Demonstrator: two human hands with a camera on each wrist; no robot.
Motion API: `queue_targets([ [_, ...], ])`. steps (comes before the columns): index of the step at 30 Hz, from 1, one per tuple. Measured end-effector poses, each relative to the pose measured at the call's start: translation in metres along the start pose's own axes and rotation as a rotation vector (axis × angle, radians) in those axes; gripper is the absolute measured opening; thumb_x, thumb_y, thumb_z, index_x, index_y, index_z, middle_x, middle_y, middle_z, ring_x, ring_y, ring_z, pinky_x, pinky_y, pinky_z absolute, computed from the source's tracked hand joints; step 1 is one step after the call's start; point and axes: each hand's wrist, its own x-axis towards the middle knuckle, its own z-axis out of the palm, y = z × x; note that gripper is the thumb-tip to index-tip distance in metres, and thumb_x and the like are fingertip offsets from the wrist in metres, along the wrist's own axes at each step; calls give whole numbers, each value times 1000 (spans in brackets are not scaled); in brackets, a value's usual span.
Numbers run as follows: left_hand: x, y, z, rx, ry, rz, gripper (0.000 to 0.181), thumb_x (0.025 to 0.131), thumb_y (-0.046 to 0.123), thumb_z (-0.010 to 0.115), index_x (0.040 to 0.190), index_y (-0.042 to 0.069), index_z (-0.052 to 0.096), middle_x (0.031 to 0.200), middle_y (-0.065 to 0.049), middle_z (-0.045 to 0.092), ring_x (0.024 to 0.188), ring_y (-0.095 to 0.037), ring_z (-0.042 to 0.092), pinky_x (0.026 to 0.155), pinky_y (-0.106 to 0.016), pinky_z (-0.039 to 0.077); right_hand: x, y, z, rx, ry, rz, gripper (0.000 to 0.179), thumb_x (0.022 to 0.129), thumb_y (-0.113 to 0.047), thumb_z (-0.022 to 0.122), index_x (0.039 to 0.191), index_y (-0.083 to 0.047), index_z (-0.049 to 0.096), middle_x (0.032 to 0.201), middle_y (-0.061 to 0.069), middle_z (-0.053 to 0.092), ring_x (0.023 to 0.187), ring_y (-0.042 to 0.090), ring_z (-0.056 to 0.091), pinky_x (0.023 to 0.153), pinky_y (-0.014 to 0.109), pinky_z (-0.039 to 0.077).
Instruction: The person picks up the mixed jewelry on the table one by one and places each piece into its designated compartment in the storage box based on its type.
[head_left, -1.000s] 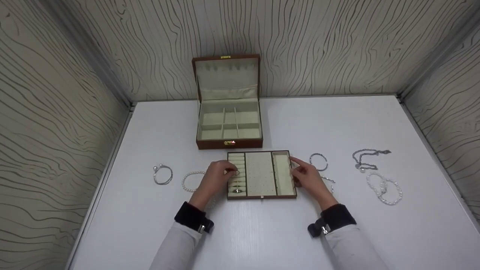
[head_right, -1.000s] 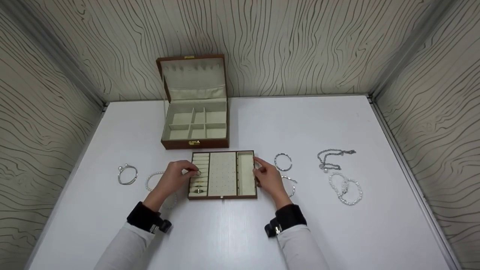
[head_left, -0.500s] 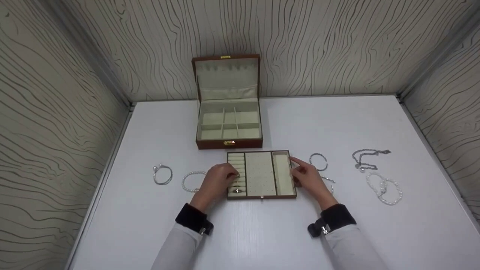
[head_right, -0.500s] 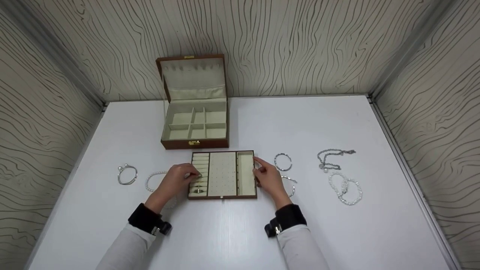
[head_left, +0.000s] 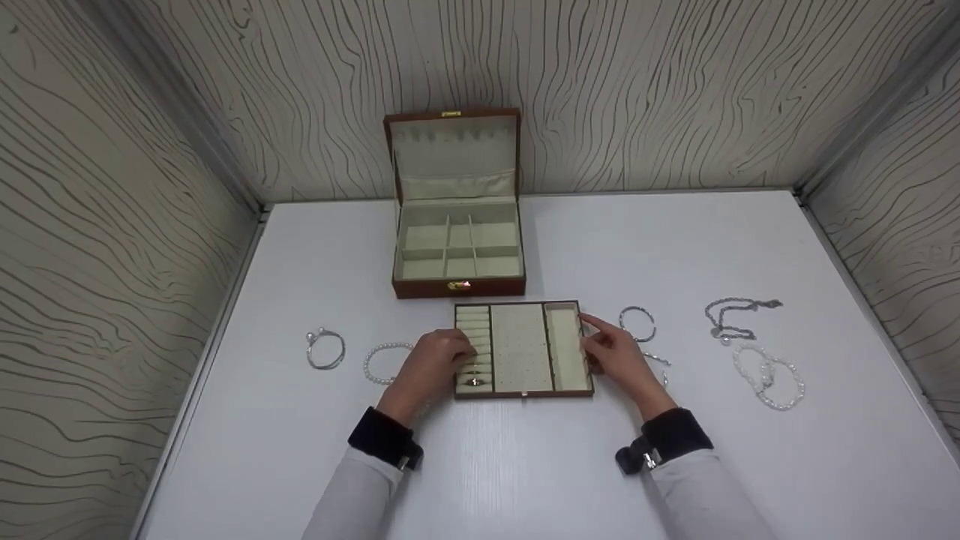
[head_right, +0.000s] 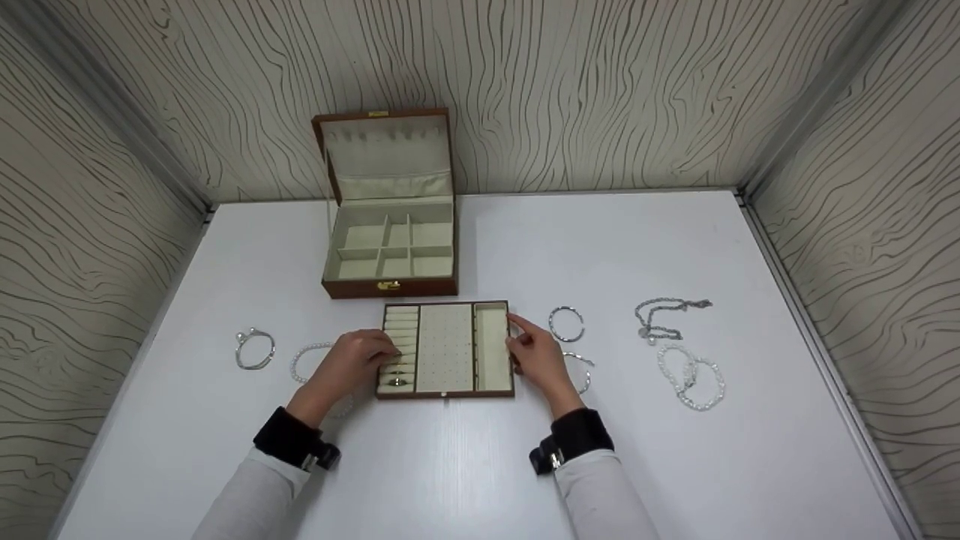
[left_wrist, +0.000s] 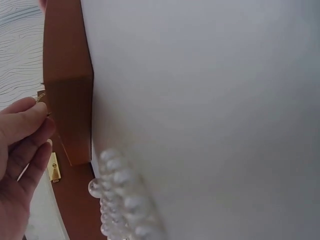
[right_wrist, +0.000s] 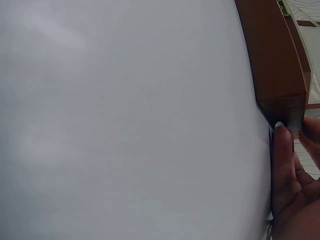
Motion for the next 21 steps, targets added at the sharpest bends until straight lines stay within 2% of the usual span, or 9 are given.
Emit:
queue_targets([
  [5,1,0,1,60,24,88,7,85,2,73,86,8,78,90,0,70,88,-15,66,82,-23,52,-1,-2,-1,63,-15,-13,48,98,-10,59,145,-8,49,94,13,60,74,19,58,61,30,54],
  [8,3,0,3,115,23,118,9,82,-1,74,83,8,77,88,-1,69,87,-15,65,80,-23,53,-1,-2,-1,70,-14,-19,48,97,-9,59,145,-7,49,92,12,60,74,19,58,60,30,54],
  [16,8,3,6,245,-20,137,19,73,-9,76,74,10,74,80,2,67,77,-12,63,73,-24,52,1,2,-1,14,1,-20,47,97,-10,59,144,-9,50,92,10,59,75,18,57,61,28,53],
  [21,11,4,8,244,-7,125,23,71,-13,72,70,10,73,76,3,66,72,-12,61,68,-25,52,1,1,0,8,5,-18,47,97,-10,59,144,-10,51,92,10,59,76,19,57,62,29,53],
])
